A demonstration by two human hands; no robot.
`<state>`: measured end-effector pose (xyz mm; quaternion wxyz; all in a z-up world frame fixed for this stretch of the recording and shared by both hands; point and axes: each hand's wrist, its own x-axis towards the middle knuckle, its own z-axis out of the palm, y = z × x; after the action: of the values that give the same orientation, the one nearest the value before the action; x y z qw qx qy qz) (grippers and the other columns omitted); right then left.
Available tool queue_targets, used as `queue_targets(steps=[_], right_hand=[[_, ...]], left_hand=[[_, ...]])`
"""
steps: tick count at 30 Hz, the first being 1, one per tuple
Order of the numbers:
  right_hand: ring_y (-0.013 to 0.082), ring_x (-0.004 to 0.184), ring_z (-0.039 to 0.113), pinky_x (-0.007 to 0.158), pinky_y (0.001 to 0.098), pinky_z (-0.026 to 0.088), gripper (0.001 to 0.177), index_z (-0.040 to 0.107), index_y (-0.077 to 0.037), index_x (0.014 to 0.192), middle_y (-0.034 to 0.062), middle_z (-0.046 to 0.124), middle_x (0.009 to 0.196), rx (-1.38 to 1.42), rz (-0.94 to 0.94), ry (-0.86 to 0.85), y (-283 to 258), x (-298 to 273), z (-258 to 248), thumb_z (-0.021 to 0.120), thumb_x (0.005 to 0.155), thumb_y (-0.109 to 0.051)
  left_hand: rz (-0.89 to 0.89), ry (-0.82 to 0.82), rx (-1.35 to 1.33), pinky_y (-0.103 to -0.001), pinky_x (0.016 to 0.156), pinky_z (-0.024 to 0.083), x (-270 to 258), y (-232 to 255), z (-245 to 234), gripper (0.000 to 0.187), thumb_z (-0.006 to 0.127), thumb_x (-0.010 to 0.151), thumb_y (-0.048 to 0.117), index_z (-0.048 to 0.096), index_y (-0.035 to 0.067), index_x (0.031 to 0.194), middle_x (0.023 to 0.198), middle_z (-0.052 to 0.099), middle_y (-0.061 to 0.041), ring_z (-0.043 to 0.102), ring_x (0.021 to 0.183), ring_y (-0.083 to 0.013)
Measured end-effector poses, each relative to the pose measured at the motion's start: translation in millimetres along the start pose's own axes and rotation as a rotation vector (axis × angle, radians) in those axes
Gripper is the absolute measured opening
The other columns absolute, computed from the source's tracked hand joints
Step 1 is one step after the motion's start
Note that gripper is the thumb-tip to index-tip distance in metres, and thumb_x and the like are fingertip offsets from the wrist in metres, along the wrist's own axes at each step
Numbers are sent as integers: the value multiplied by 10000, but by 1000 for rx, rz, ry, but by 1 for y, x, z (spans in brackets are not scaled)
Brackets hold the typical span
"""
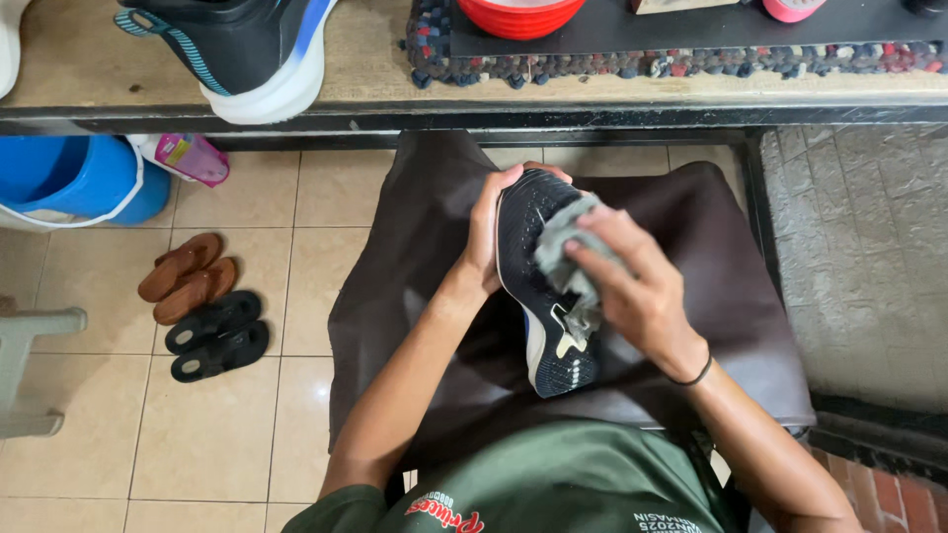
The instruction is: The person cleans the sole of a shoe by spraying it with a cleaning solution, scrubbing it with a brush, and using a small hand tool to scrape debris from the tread before wiping it with a cloth.
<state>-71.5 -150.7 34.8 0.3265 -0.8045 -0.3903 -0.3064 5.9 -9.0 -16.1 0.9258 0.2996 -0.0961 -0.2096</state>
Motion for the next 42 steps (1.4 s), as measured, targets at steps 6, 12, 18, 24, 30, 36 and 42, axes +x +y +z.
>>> queue_targets(steps=[6, 12, 18, 24, 30, 36, 42], right_hand=[[289, 920, 608, 866, 427, 463, 250, 670, -66, 884, 156, 620, 984, -16, -69, -47, -24, -9, 0, 447, 808, 17], [364, 993, 577, 938, 459, 405, 276, 652, 3, 974, 213, 593, 1042, -132, 85, 119, 20, -3, 6, 411, 864, -74], [307, 1002, 582, 975, 452, 353, 180, 676, -76, 934, 145, 616, 1043, -160, -38, 26, 13, 22, 11, 552, 804, -77], [352, 973, 568, 942, 453, 387, 243, 636, 18, 969, 161, 596, 996, -18, 80, 19, -13, 67, -3, 535, 774, 124], [243, 1028, 585, 967, 401, 358, 189, 667, -65, 892, 102, 636, 1048, -44, -160, -105, -2, 39, -1, 531, 798, 27], [316, 1069, 553, 998, 452, 320, 313, 659, -53, 964, 141, 596, 1109, -81, 10, 5, -1, 34, -2, 512, 736, 105], [199, 995, 584, 938, 353, 295, 209, 658, -131, 958, 61, 629, 1098, -127, -152, -100, -14, 21, -3, 510, 838, -46]], left_hand=[[-55, -5, -78, -336, 679, 530, -4, 8, 17, 438, 340, 880, 367, 534, -7, 1000, 859, 619, -231, 646, 734, -266], [-23, -23, -21, -322, 688, 527, 8, 0, 2, 422, 336, 886, 351, 538, 0, 1004, 862, 625, -221, 644, 731, -253], [15, -31, -63, -306, 704, 519, 2, -3, 10, 419, 325, 912, 351, 536, 5, 1018, 862, 626, -194, 636, 747, -226], [-1, -24, 12, -269, 749, 493, 3, -5, 16, 514, 294, 933, 421, 552, -9, 1048, 876, 624, -150, 595, 738, -182], [-1, -60, 50, -285, 741, 516, 6, -15, 4, 614, 242, 932, 507, 508, -28, 1074, 885, 615, -193, 628, 789, -219], [27, 19, 120, -307, 844, 457, -13, -6, 26, 523, 314, 961, 453, 528, 5, 1125, 994, 605, -137, 579, 886, -203], [-76, -100, -9, -357, 712, 525, 14, -20, -8, 588, 238, 934, 468, 516, -36, 1057, 882, 607, -255, 637, 777, -276]])
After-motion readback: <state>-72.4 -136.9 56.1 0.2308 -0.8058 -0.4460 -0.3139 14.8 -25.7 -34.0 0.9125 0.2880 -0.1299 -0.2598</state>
